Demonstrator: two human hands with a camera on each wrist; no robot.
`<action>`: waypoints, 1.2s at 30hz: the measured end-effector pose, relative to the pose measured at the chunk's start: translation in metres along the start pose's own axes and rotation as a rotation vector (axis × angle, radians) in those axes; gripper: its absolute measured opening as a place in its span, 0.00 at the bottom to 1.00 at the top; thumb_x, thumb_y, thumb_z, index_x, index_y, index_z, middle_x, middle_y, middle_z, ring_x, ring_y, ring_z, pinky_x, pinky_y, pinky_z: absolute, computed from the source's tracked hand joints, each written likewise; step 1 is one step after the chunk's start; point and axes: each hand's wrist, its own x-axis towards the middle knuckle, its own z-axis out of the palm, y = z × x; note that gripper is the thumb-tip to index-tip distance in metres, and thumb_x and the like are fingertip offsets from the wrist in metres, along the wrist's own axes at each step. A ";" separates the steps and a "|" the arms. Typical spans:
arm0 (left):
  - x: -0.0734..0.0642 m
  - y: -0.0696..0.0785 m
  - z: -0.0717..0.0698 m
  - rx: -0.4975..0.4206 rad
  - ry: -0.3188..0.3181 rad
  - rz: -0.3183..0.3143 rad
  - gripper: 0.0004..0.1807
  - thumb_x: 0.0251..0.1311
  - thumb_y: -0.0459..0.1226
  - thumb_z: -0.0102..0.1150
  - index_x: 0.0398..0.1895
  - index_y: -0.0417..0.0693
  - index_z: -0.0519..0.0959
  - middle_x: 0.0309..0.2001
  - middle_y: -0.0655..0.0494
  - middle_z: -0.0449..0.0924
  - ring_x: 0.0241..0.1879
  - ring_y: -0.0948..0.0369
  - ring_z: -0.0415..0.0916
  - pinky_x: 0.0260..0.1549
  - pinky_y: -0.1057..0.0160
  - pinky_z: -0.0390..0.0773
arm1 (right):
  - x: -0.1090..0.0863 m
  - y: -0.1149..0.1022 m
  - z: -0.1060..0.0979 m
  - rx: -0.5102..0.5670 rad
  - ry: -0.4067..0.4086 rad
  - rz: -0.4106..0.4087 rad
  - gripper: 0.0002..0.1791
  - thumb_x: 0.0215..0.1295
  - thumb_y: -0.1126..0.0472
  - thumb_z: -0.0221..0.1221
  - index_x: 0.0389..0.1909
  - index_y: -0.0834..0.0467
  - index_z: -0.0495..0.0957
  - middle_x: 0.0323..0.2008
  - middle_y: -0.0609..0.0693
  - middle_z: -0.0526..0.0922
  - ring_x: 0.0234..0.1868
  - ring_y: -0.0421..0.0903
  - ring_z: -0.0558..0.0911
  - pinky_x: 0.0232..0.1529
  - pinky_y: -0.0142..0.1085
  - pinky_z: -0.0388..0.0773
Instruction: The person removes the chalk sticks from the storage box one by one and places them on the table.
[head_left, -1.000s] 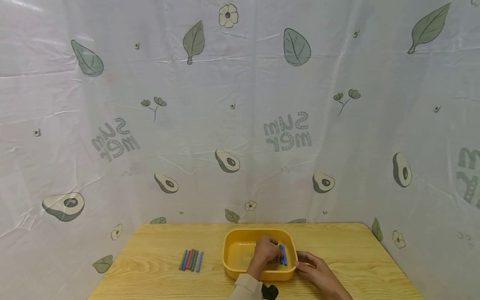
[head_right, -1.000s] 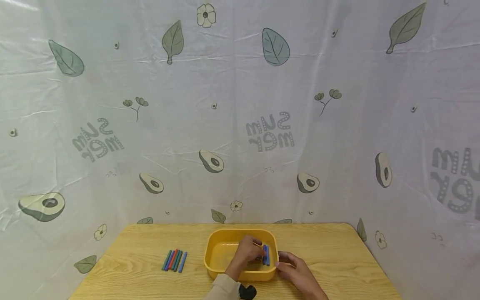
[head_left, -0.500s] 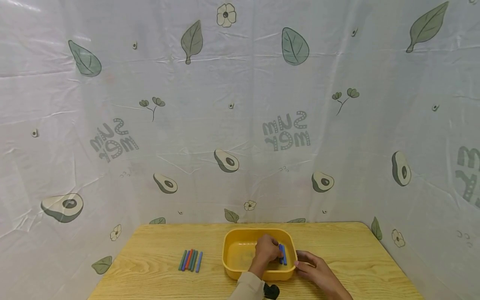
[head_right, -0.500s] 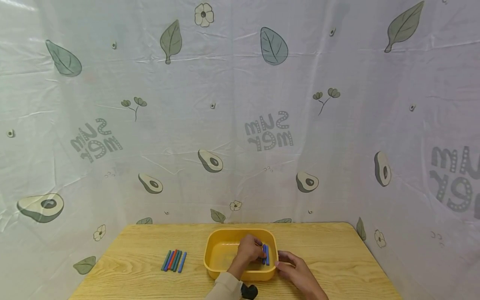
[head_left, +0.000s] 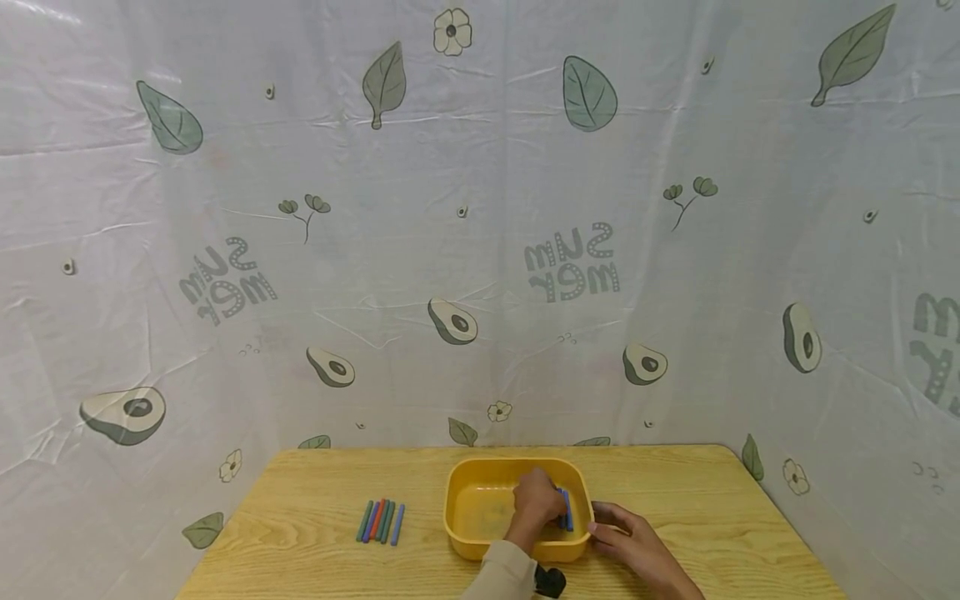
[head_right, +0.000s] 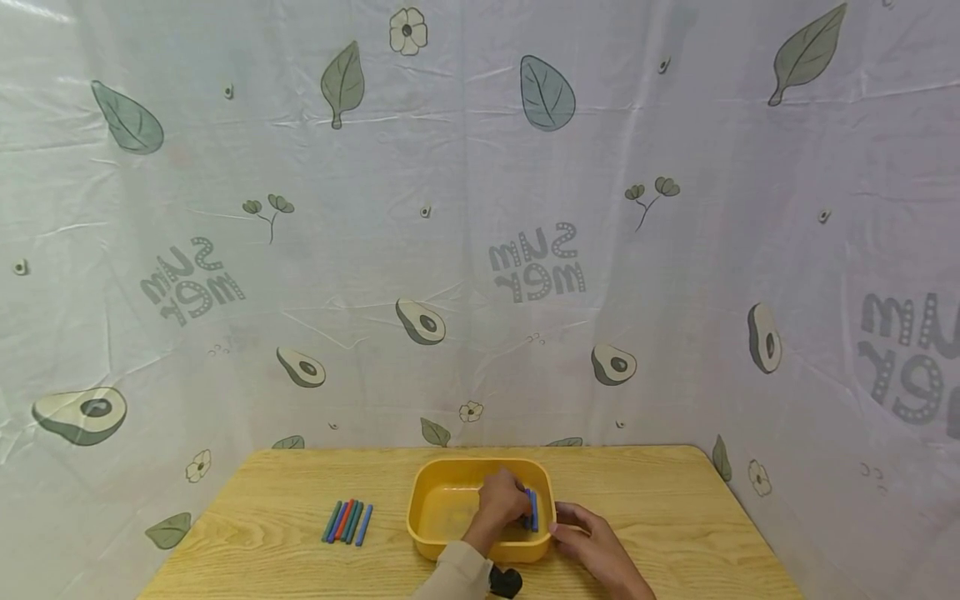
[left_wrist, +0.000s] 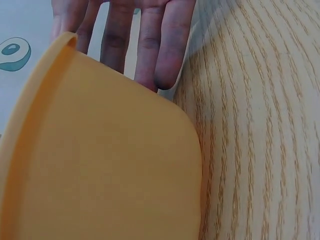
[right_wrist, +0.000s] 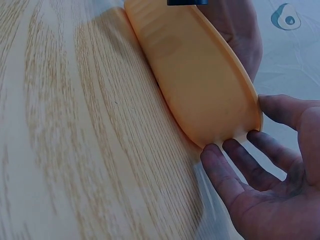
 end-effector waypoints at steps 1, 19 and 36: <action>0.000 0.000 0.000 -0.002 -0.001 -0.001 0.22 0.37 0.31 0.74 0.06 0.50 0.67 0.09 0.60 0.60 0.12 0.59 0.62 0.13 0.65 0.65 | 0.000 0.000 0.000 0.001 0.001 0.000 0.36 0.74 0.52 0.55 0.72 0.72 0.58 0.65 0.72 0.67 0.60 0.57 0.78 0.57 0.47 0.80; 0.002 -0.006 -0.001 -0.132 -0.030 -0.033 0.14 0.34 0.31 0.76 0.07 0.48 0.78 0.08 0.64 0.65 0.11 0.63 0.66 0.11 0.67 0.66 | 0.002 0.004 -0.001 0.004 0.008 0.006 0.35 0.74 0.53 0.55 0.72 0.71 0.59 0.64 0.71 0.68 0.60 0.58 0.78 0.57 0.48 0.80; 0.005 -0.016 -0.014 -0.342 -0.117 -0.090 0.14 0.43 0.26 0.74 0.37 0.42 0.88 0.25 0.54 0.83 0.19 0.60 0.81 0.17 0.61 0.82 | 0.006 0.005 -0.001 -0.015 0.023 0.012 0.37 0.74 0.51 0.56 0.71 0.73 0.59 0.64 0.72 0.68 0.59 0.56 0.79 0.55 0.47 0.81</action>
